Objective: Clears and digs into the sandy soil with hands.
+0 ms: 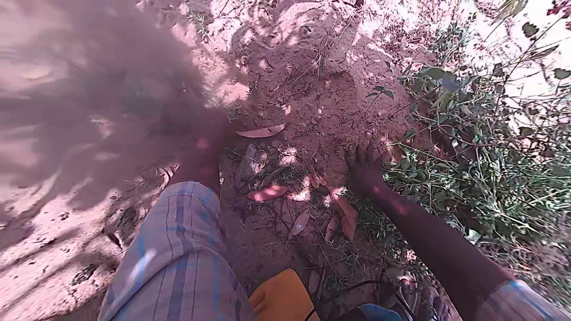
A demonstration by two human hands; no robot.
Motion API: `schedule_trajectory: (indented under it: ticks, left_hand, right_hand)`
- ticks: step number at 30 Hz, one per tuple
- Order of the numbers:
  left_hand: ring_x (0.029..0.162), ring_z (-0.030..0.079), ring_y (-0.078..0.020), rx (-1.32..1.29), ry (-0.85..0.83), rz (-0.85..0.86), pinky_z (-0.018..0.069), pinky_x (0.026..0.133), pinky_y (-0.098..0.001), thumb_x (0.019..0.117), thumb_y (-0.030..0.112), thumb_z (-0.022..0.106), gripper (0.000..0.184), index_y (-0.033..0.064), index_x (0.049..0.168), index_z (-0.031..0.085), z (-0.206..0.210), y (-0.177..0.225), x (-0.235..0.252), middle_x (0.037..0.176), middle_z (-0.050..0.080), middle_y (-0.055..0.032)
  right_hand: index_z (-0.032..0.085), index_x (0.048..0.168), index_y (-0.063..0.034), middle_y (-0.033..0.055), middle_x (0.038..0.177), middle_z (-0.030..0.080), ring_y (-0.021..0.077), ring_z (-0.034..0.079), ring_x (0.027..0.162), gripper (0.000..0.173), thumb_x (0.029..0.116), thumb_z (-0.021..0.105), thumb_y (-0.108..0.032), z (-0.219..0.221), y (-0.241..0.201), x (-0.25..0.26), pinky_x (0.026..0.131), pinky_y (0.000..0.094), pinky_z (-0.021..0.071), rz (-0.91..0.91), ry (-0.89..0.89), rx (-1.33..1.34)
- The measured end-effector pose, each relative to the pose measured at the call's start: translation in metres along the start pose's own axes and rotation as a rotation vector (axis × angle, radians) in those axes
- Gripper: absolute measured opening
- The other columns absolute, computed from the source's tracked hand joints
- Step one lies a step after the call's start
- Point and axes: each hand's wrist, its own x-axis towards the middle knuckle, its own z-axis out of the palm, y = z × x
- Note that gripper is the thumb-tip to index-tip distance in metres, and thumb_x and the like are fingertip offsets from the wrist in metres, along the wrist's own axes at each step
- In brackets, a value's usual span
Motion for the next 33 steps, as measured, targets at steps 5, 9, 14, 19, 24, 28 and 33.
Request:
schedule_trajectory:
  ticks: [5,9,14,19,24,28,33]
  left_hand:
    - [0.110,0.063,-0.0514,0.026,-0.015,0.228,0.0480,0.087,-0.0704,0.1004,0.030,0.063,0.035,-0.0007,0.115,0.068,0.064,-0.034,-0.048,0.112,0.067,-0.0313]
    - [0.117,0.061,-0.0480,0.067,-0.299,0.513,0.0460,0.094,-0.0648,0.1039,0.017,0.052,0.032,-0.0013,0.127,0.062,0.086,-0.014,-0.151,0.119,0.065,-0.0293]
    - [0.113,0.063,-0.0492,0.040,-0.230,0.702,0.0481,0.090,-0.0646,0.1013,0.014,0.054,0.032,-0.0014,0.129,0.061,0.077,0.009,-0.172,0.116,0.066,-0.0294]
    - [0.149,0.027,-0.0465,0.002,0.207,0.509,0.0245,0.117,-0.0662,0.0950,0.011,0.068,0.035,-0.0087,0.124,0.064,0.012,-0.012,-0.020,0.154,0.041,-0.0260]
    - [0.126,0.050,-0.0605,-0.024,0.154,0.174,0.0387,0.097,-0.0774,0.0986,0.016,0.063,0.050,-0.0175,0.133,0.050,-0.004,-0.064,0.022,0.133,0.052,-0.0439]
    - [0.130,0.049,-0.0576,0.078,-0.124,-0.035,0.0394,0.102,-0.0717,0.1046,0.017,0.054,0.049,-0.0157,0.139,0.042,-0.008,-0.055,-0.015,0.137,0.049,-0.0427]
    - [0.117,0.058,-0.0567,0.153,-0.071,0.104,0.0430,0.091,-0.0765,0.1019,0.034,0.061,0.045,-0.0100,0.113,0.064,0.036,-0.071,-0.015,0.119,0.062,-0.0377]
  right_hand:
    - [0.029,0.164,-0.0238,0.0225,0.172,0.003,0.0518,-0.012,0.155,0.087,0.0901,0.074,-0.019,0.001,0.001,0.002,0.111,0.0845,0.0039,-0.005,0.037,-0.007]
    - [0.034,0.162,-0.0219,0.0232,0.171,0.005,0.0518,-0.011,0.155,0.085,0.0882,0.075,-0.016,-0.003,-0.003,0.001,0.111,0.0846,0.0014,0.014,0.009,0.005]
    - [0.038,0.160,-0.0199,0.0237,0.171,0.002,0.0511,-0.010,0.155,0.084,0.0866,0.078,-0.020,-0.004,-0.005,0.000,0.112,0.0839,0.0027,0.031,-0.004,-0.011]
    - [0.038,0.160,-0.0228,0.0245,0.171,0.005,0.0512,-0.008,0.155,0.077,0.0907,0.072,-0.017,-0.002,-0.003,0.001,0.112,0.0834,0.0044,0.032,0.008,-0.019]
    - [0.035,0.162,-0.0210,0.0230,0.171,0.004,0.0511,-0.010,0.155,0.081,0.0895,0.072,-0.010,-0.001,-0.002,-0.002,0.111,0.0842,0.0023,-0.002,0.028,0.016]
    - [0.040,0.159,-0.0194,0.0241,0.170,0.010,0.0536,-0.006,0.155,0.081,0.0866,0.077,-0.013,0.007,0.003,-0.003,0.110,0.0846,0.0058,-0.051,0.120,0.038]
    - [0.042,0.158,-0.0193,0.0245,0.170,0.014,0.0552,-0.006,0.154,0.084,0.0832,0.078,-0.010,0.008,0.004,-0.001,0.108,0.0874,0.0037,-0.095,0.189,0.041]
